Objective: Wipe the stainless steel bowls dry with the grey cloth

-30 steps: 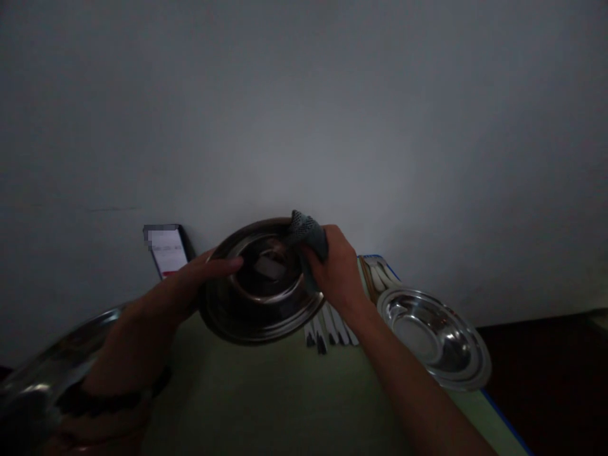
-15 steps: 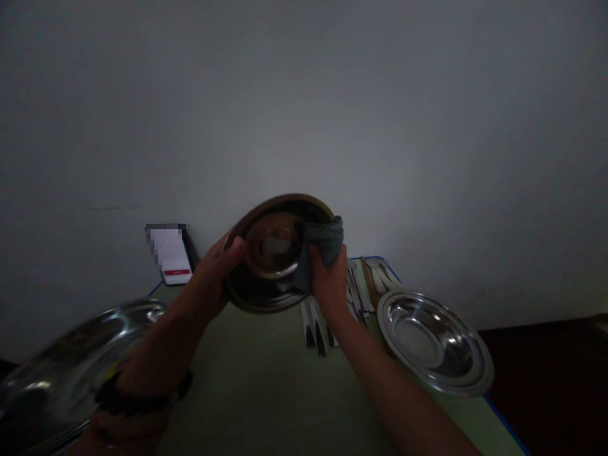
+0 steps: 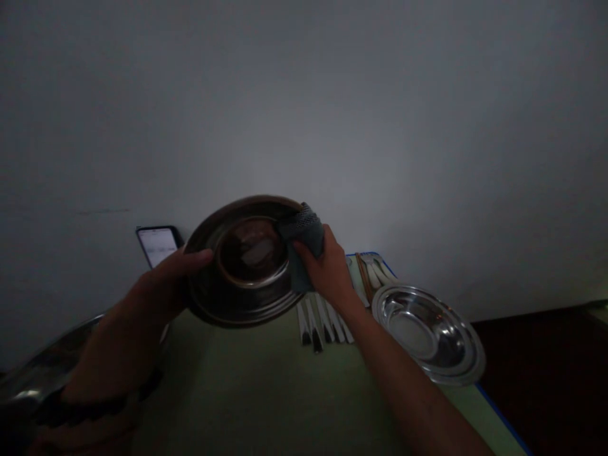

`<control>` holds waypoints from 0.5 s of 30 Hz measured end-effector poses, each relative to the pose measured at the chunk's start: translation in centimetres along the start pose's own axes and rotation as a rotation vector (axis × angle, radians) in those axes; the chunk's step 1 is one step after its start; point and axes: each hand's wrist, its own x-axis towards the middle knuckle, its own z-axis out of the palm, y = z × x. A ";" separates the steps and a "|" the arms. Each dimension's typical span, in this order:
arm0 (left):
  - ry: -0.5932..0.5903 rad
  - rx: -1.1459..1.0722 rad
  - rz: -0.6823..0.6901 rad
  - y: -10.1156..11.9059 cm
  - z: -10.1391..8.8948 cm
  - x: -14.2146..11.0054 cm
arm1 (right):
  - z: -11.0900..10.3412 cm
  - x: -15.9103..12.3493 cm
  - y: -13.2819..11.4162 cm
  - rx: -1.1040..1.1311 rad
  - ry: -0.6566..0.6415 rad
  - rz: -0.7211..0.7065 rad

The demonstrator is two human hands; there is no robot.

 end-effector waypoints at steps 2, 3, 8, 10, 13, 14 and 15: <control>-0.036 0.035 -0.016 0.1 -0.1 -0.3 | -0.8 0.2 -0.5 -0.096 0.001 -0.070; -0.046 0.047 -0.013 0.2 0.0 -0.3 | -1.1 0.2 -0.7 -0.139 0.004 -0.091; 0.055 -0.034 0.083 0.3 2.1 0.2 | -1.2 -0.1 -1.0 -0.126 0.087 -0.097; 0.123 -0.082 0.105 0.1 2.8 0.5 | -0.4 -0.3 -0.9 0.007 0.179 -0.027; 0.210 -0.126 0.159 -0.7 3.4 1.0 | 1.0 -0.9 -0.7 0.207 0.256 0.081; 0.239 -0.133 0.193 -1.1 3.6 1.1 | 1.5 -1.2 -0.6 0.243 0.259 0.114; 0.270 -0.139 0.235 -1.4 3.8 1.2 | 2.1 -1.5 -0.4 0.268 0.257 0.144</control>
